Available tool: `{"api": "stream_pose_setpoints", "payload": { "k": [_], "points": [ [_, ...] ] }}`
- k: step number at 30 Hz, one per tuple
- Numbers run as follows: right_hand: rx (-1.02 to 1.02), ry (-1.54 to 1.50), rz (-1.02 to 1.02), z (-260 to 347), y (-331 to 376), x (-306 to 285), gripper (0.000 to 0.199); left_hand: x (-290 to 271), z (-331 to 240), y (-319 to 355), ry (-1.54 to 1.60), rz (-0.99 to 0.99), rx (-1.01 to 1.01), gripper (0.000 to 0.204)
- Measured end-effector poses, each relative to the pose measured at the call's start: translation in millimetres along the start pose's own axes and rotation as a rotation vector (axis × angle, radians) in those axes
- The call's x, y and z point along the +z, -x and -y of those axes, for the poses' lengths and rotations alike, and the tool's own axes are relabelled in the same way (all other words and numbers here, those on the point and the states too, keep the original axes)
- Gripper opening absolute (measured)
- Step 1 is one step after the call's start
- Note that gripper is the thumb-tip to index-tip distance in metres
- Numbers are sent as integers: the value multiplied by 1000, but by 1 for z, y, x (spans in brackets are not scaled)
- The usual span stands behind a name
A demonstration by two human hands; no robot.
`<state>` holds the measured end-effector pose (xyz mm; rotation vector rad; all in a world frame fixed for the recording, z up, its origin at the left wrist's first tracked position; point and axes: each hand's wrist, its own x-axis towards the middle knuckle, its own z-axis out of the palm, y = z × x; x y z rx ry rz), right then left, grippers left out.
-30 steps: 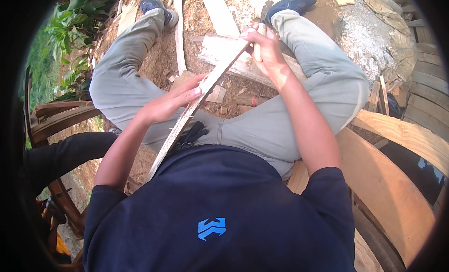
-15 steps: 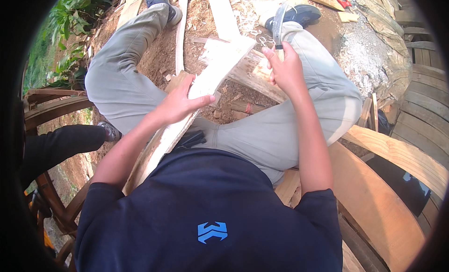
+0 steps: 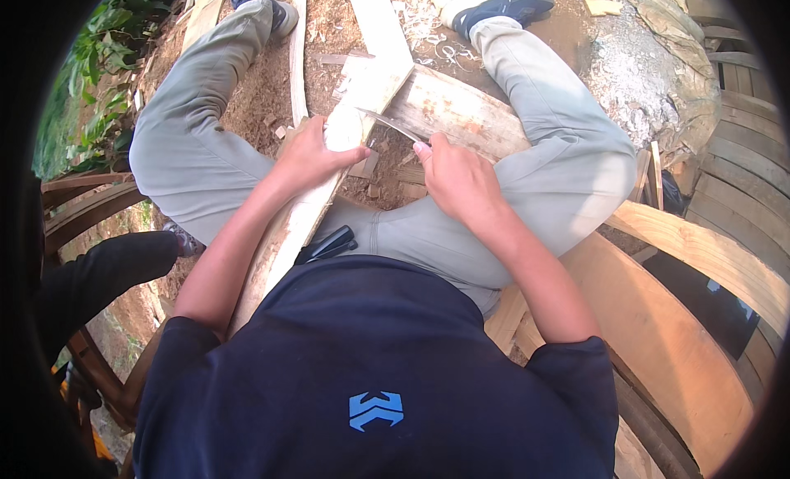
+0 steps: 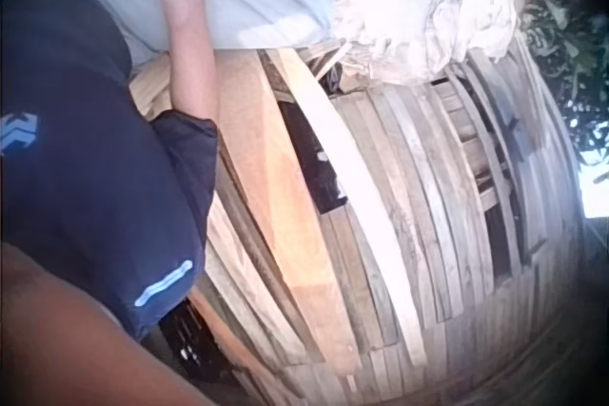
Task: The person sits on the ground and uses a knife to shave and smooth a piece of wood. They repeatedly scrape the surface, remove wood shavings, and inspect the piece by turning it over in their hands.
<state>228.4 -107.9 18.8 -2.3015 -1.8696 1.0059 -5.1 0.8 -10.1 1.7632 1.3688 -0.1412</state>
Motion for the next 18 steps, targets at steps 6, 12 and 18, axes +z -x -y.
{"api": "stream_pose_setpoints", "payload": {
  "k": [6, 12, 18],
  "points": [
    [5, 103, -73, 7, 5, 26, 35, -5, -7, 1, 0, 40, -6, 94],
    [27, 280, -214, 16, -10, 53, 35, -6, -9, 0, -86, 64, -65, 90],
    [64, 321, -343, 27, -65, 70, 34, -6, -1, -6, -57, -1, -88, 90]
  ]
}}
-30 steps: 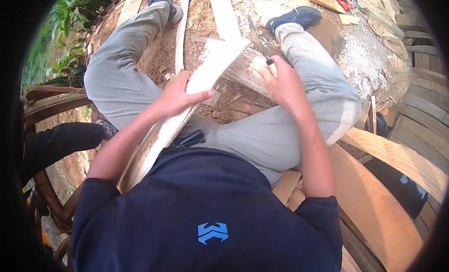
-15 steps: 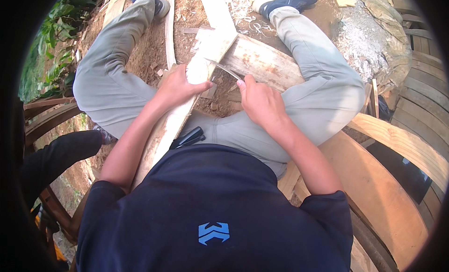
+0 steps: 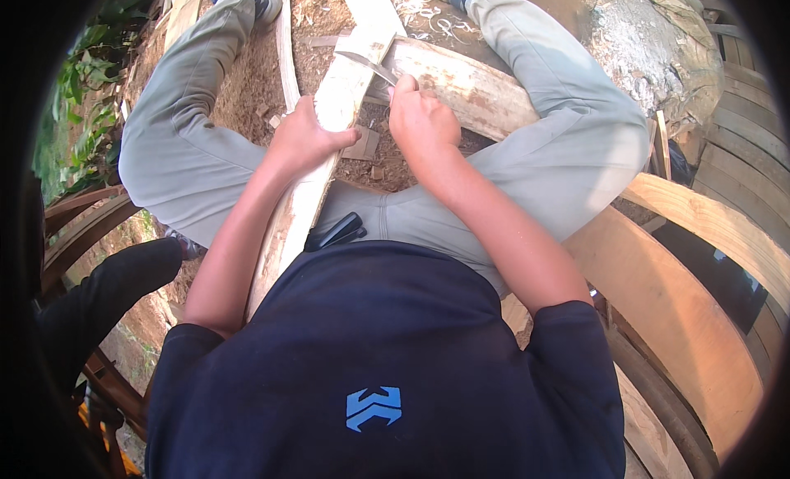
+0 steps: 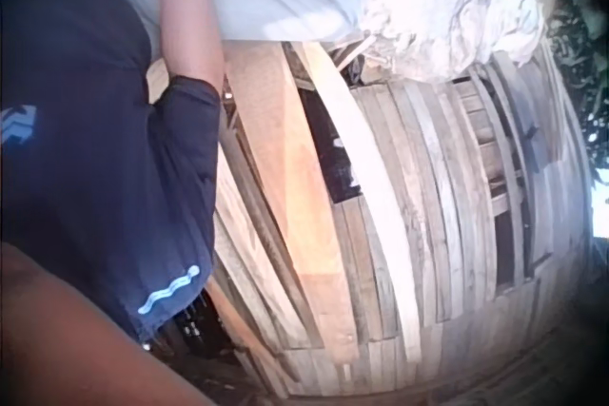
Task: The person sits on the ground and uses a knife to shave and smooth a piece of wood. They repeatedly scrape the surface, remove wood shavings, and inspect the piece by turning it over in their hands.
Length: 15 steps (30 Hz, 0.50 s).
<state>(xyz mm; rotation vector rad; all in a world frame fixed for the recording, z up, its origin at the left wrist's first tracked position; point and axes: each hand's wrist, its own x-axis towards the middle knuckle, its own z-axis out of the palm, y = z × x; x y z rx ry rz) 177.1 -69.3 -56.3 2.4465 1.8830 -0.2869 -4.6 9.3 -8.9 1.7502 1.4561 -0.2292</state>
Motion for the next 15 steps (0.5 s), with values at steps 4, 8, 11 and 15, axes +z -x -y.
{"api": "stream_pose_setpoints", "payload": {
  "k": [4, 8, 11, 15],
  "points": [
    [-33, 101, -120, 5, -6, 4, 34, 3, 13, -11, 22, -14, 13, 91],
    [-79, 7, -200, -3, -11, 5, 38, -13, 0, 0, 138, 36, 63, 92],
    [-39, -186, -24, -21, -4, -20, 40, -8, 2, 3, 115, 3, 56, 92],
    [56, -578, 270, -48, 3, -40, 45, -1, 2, 5, 129, 20, 60, 92]
  ]
}}
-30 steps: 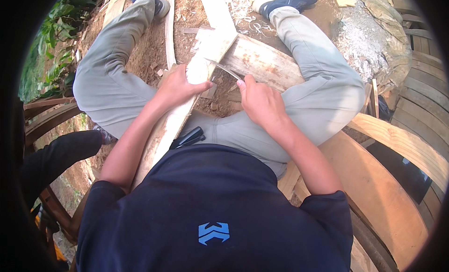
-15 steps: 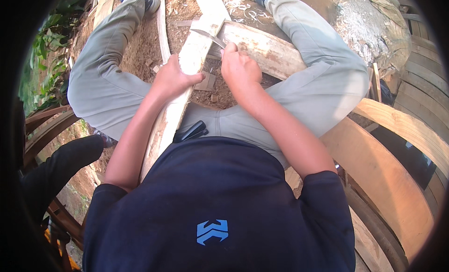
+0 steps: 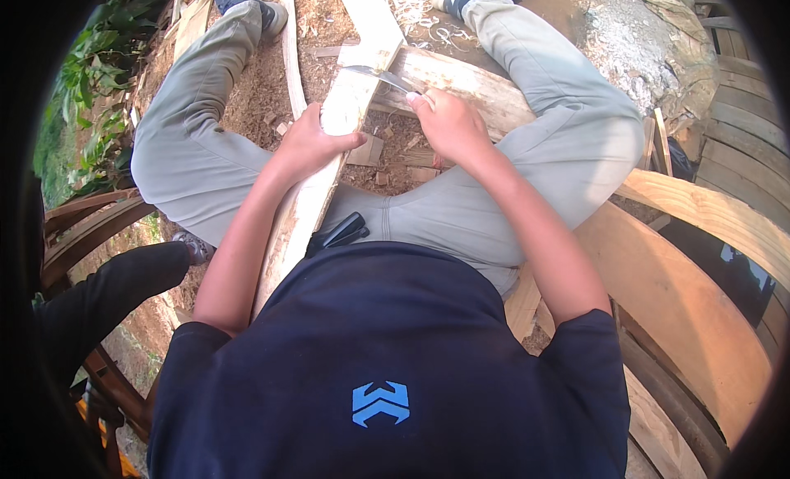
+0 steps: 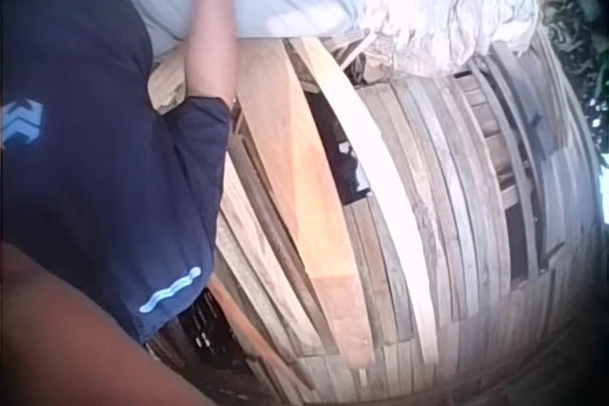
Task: The person sits on the ground and uses a knife to shave and smooth a piece of wood. They repeatedly scrape the surface, remove wood shavings, and inspect the piece by turning it over in their hands.
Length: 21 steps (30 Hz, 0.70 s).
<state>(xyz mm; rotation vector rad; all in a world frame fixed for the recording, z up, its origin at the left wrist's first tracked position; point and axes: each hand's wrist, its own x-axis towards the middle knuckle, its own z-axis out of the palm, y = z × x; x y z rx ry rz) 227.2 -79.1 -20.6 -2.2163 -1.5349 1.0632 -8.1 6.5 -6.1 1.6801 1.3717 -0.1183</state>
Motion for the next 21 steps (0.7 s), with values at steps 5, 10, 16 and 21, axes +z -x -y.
{"api": "stream_pose_setpoints", "payload": {
  "k": [5, 10, 16, 21],
  "points": [
    [6, 219, -55, 0, 18, 4, 46, 4, -3, 2, -83, 8, -9, 95],
    [32, 350, -172, 6, 6, 21, 43, 5, -3, -7, -121, 19, -44, 92],
    [83, 290, -156, 20, -61, 18, 50, 0, 0, -11, -85, -15, -29, 89],
    [92, 364, -147, 7, -94, 5, 59, 1, 3, -10, 42, 46, 63, 78]
  ]
}}
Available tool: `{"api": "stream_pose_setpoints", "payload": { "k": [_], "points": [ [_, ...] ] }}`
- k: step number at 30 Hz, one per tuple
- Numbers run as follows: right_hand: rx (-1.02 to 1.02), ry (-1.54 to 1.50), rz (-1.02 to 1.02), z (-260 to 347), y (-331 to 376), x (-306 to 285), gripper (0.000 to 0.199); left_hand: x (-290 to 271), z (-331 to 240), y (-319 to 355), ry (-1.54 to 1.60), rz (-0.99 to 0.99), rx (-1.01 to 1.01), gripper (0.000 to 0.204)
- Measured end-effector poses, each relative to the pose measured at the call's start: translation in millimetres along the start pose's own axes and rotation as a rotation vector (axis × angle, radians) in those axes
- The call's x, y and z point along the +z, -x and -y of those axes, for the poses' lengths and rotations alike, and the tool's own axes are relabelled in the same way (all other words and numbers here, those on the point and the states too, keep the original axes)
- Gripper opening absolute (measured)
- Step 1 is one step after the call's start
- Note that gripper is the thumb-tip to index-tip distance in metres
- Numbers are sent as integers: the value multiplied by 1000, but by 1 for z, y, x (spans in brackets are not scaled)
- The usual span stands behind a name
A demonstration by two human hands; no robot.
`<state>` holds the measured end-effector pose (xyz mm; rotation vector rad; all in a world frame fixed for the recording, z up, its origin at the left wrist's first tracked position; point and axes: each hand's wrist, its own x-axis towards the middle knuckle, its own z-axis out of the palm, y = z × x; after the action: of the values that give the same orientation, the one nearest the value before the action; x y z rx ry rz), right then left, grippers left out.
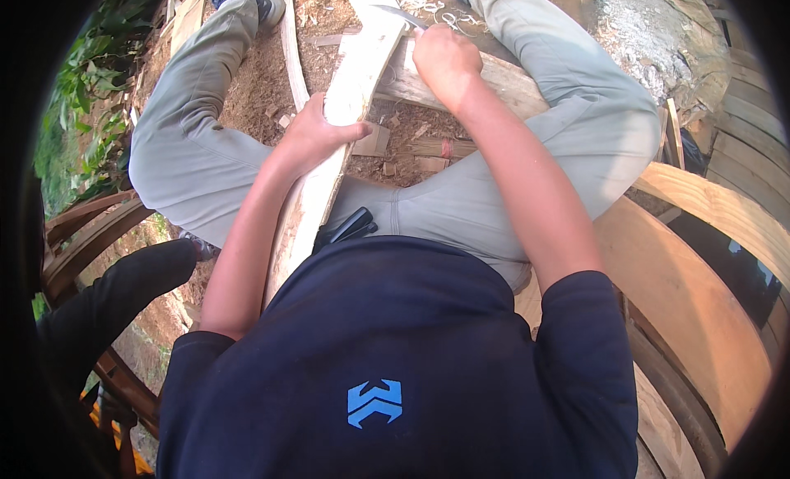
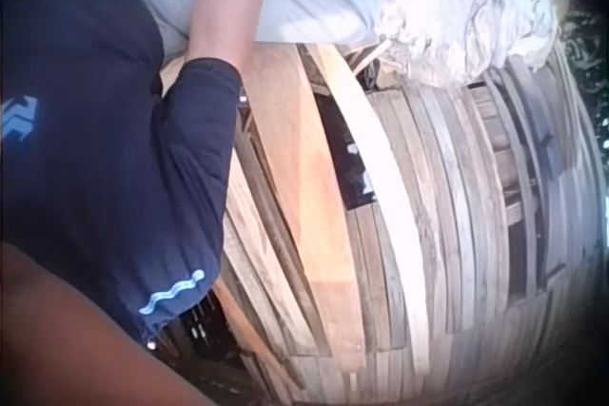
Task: The person sits on the ground and uses a knife to shave and smooth a piece of wood. They repeatedly scrape the surface, remove wood shavings, and inspect the piece by turning it over in their hands.
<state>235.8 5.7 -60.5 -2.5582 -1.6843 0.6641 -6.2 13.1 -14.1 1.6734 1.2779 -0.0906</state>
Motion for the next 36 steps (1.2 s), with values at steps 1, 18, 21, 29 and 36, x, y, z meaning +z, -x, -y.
{"api": "stream_pose_setpoints", "payload": {
  "k": [1, 18, 21, 29, 36],
  "points": [
    [49, 1, -36, -12, -10, -4, 57, 3, -6, 5, -14, -30, 15, 78],
    [-49, -105, 176, -48, 79, -56, 58, 1, -7, 6, 146, 82, -42, 99],
    [17, 9, 133, -38, 75, -45, 57, 12, 7, 1, 116, 60, -41, 99],
    [134, 65, 117, -29, 0, -17, 55, 13, -3, 2, 94, 80, -36, 96],
    [-69, -85, -112, -20, -8, -69, 64, 5, -16, 11, 287, 116, -41, 91]
  ]
}}
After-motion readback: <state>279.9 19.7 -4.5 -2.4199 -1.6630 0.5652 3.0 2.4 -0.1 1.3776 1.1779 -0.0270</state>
